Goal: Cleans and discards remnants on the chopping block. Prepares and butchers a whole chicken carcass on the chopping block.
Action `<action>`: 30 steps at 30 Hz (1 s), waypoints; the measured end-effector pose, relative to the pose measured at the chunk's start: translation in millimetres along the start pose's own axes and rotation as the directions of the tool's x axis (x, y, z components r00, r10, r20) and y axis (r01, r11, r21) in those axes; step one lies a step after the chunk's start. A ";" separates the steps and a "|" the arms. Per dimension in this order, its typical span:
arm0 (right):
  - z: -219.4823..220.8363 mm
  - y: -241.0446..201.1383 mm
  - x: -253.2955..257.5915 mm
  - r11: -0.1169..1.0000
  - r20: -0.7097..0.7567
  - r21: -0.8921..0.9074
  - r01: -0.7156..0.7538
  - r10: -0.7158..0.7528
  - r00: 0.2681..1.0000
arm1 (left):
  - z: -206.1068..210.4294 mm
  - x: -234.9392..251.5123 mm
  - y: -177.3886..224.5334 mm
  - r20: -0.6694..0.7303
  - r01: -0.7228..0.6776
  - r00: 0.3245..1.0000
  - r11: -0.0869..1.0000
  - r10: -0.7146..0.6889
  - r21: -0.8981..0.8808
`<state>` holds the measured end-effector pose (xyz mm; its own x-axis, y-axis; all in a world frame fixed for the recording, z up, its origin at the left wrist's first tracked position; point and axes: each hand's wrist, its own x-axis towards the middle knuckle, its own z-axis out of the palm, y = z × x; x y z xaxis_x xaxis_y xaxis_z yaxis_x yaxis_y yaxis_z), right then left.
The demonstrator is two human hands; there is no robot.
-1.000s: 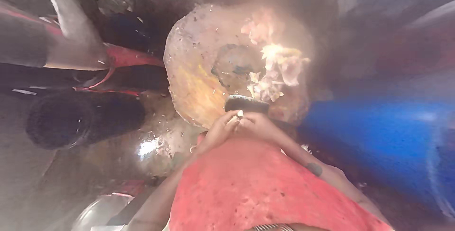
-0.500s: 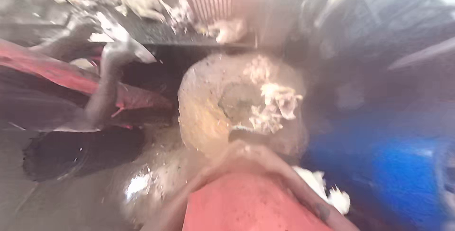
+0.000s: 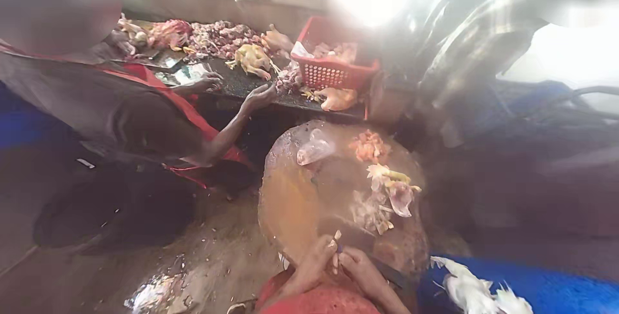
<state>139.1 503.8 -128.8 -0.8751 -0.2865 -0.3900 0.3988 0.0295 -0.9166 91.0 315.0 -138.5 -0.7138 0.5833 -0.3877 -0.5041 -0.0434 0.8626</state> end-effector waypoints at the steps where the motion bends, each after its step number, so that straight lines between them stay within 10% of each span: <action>1: -1.5 -0.8 1.1 0.993 -0.003 -0.117 -0.014 0.014 1.000 | -1.1 0.8 -1.5 0.005 -0.002 1.000 0.999 0.002 0.040; 6: 0.2 -9.9 12.4 0.847 -0.083 -0.531 0.017 -0.072 0.994 | -9.1 7.1 8.3 0.037 -0.015 0.999 0.952 0.004 0.305; 13: 2.0 -13.0 35.7 0.542 -0.285 -0.831 -0.125 -0.222 0.932 | -40.8 3.8 18.8 0.179 0.025 0.983 0.996 -0.040 0.084; 22: -100.2 -63.4 17.4 0.589 -0.614 -0.717 -0.372 -0.283 0.737 | -155.2 -23.1 56.9 -0.238 0.152 0.971 0.842 -0.029 0.517; 30: -97.4 -81.6 27.3 0.788 -0.676 -0.578 -0.211 -0.318 0.665 | -43.7 75.5 66.4 0.095 0.011 0.994 0.918 -0.053 0.396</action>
<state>55.9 586.8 -73.4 -0.8938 0.4477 -0.0273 0.3402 0.6371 -0.6917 -17.6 320.7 -124.7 -0.6368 0.6589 -0.4004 -0.2783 0.2878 0.9164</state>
